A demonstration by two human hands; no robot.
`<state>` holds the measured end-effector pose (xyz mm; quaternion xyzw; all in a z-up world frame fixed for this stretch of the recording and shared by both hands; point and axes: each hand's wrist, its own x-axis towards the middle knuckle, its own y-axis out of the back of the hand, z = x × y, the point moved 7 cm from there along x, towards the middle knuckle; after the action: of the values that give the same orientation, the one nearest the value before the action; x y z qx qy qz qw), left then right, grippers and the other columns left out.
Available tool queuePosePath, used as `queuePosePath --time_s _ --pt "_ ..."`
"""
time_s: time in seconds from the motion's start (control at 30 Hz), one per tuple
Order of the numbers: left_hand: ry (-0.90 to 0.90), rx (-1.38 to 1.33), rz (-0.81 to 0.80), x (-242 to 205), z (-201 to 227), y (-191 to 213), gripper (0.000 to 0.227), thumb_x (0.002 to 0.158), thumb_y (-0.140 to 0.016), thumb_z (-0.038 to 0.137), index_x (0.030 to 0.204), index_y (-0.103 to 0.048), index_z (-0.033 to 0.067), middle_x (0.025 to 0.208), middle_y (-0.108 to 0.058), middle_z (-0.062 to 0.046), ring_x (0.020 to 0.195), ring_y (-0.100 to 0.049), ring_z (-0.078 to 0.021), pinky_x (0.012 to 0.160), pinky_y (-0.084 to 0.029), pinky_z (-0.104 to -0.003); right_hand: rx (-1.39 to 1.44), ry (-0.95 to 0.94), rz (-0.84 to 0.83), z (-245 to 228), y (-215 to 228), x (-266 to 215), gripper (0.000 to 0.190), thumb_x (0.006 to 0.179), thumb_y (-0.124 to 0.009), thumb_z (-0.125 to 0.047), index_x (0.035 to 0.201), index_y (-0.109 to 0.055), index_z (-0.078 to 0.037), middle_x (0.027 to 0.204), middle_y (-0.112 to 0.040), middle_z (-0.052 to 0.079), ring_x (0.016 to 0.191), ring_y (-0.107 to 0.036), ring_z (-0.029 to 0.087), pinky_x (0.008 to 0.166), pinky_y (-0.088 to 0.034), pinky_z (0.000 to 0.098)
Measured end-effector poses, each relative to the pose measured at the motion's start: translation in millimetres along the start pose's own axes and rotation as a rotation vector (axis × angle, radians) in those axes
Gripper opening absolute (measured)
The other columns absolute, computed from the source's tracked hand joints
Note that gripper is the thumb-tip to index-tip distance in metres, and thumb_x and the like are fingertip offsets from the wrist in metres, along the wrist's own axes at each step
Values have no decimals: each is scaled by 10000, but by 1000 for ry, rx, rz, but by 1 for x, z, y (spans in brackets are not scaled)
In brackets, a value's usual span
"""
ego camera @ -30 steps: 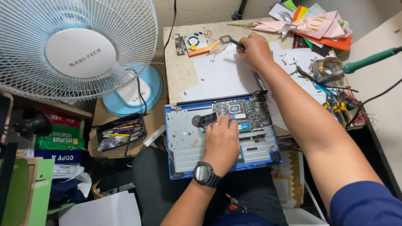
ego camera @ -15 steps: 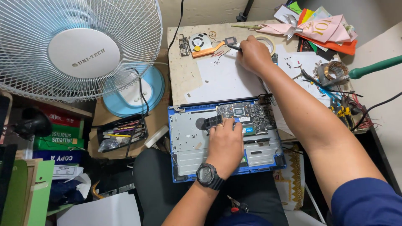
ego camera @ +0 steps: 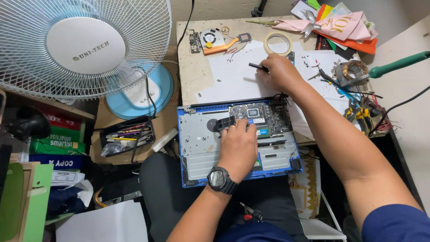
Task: The person places a motherboard into a blue laptop chassis, aligns it, and secures it. They then use a pen to mark or adjust components on the board.
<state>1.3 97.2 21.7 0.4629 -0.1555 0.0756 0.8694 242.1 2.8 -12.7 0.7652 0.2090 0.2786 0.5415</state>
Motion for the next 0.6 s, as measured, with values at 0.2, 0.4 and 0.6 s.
queuePosePath --time_s 0.2,0.4,0.6 --pt "-1 18 5 1 1 -2 134 863 -691 155 956 -676 59 1076 -651 -135 910 -641 -328 819 -479 -477 46 -49 21 6 1 1 177 891 -757 -196 967 -772 -37 937 -669 192 896 -644 404 809 -522 486" --pt "-5 13 22 1 0 -1 134 872 -693 157 964 -679 61 1081 -656 -127 924 -642 -320 818 -481 -475 -55 -48 71 1 -4 5 172 876 -759 -207 899 -770 -37 925 -674 192 876 -658 408 795 -537 494" --pt "12 20 1 0 -2 -5 143 863 -702 158 972 -685 67 1082 -659 -118 914 -644 -320 825 -484 -470 -196 -43 55 0 -14 5 159 873 -720 -181 844 -753 -28 905 -682 183 802 -677 407 730 -552 505"
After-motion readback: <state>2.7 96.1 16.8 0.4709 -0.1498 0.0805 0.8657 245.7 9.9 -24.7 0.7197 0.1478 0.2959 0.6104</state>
